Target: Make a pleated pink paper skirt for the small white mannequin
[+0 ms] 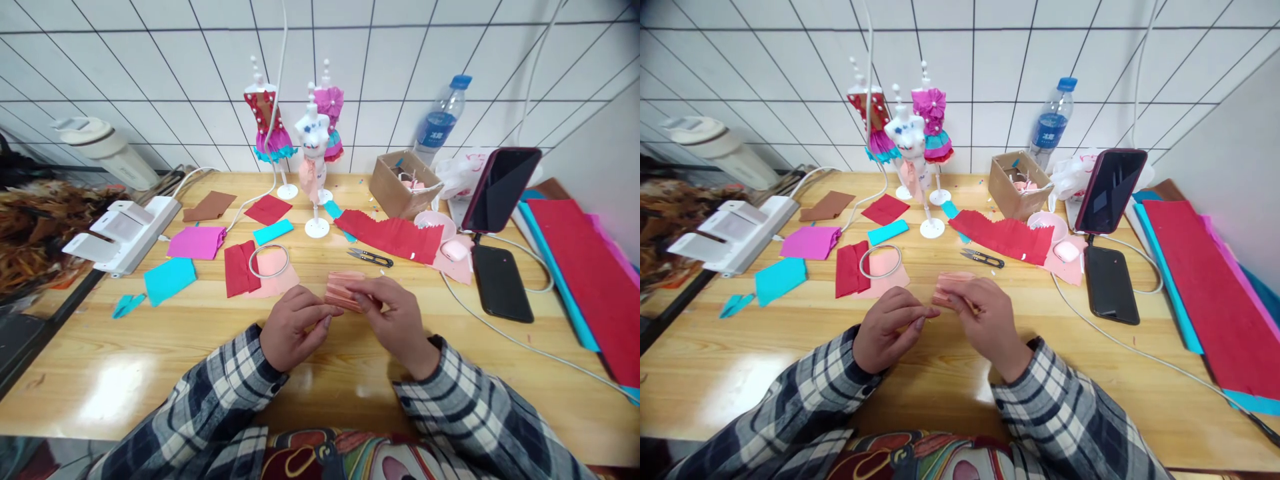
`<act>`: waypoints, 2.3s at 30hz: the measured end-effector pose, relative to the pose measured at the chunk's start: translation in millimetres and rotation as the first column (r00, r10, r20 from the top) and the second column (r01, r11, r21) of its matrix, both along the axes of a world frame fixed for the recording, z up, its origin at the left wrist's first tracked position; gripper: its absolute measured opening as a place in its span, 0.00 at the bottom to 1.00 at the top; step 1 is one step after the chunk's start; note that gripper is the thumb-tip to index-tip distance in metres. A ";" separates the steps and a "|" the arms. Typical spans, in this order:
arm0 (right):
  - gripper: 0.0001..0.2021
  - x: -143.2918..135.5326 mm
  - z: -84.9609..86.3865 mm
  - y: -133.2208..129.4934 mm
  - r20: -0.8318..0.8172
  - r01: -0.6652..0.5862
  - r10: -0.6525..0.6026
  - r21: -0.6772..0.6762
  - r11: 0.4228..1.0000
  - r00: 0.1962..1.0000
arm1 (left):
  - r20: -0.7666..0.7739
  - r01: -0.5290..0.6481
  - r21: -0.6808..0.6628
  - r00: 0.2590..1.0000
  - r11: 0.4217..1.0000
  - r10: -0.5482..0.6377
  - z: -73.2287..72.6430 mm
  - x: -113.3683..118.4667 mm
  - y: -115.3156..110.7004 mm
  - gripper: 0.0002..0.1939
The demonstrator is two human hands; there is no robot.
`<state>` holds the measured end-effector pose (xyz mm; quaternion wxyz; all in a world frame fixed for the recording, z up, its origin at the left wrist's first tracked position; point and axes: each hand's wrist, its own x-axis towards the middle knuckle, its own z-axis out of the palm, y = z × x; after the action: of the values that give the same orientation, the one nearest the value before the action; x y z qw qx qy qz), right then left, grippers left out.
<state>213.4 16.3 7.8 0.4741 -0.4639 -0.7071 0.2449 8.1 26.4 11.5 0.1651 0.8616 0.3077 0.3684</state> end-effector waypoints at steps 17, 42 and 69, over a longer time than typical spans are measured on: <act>0.04 -20.3 -5.6 -14.6 -0.083 0.033 -0.031 0.020 0.999 0.996 | -0.012 -0.058 -0.010 0.998 0.998 0.058 -5.5 4.2 -2.4 0.07; 0.07 -10.9 1.7 -21.3 0.097 -0.019 -0.008 0.273 0.962 0.995 | -0.054 -0.065 -0.375 0.997 0.925 0.048 -12.4 -2.4 -1.2 0.20; 0.33 -2.9 -38.9 8.1 0.179 0.007 0.004 -0.057 0.998 0.984 | -0.440 -0.521 -0.443 0.835 0.730 0.329 -19.2 6.4 23.7 0.09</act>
<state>210.5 24.4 -31.2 0.3953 -0.4979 -0.7393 0.2220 14.5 50.1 -7.7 0.2590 0.7317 0.6142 0.1426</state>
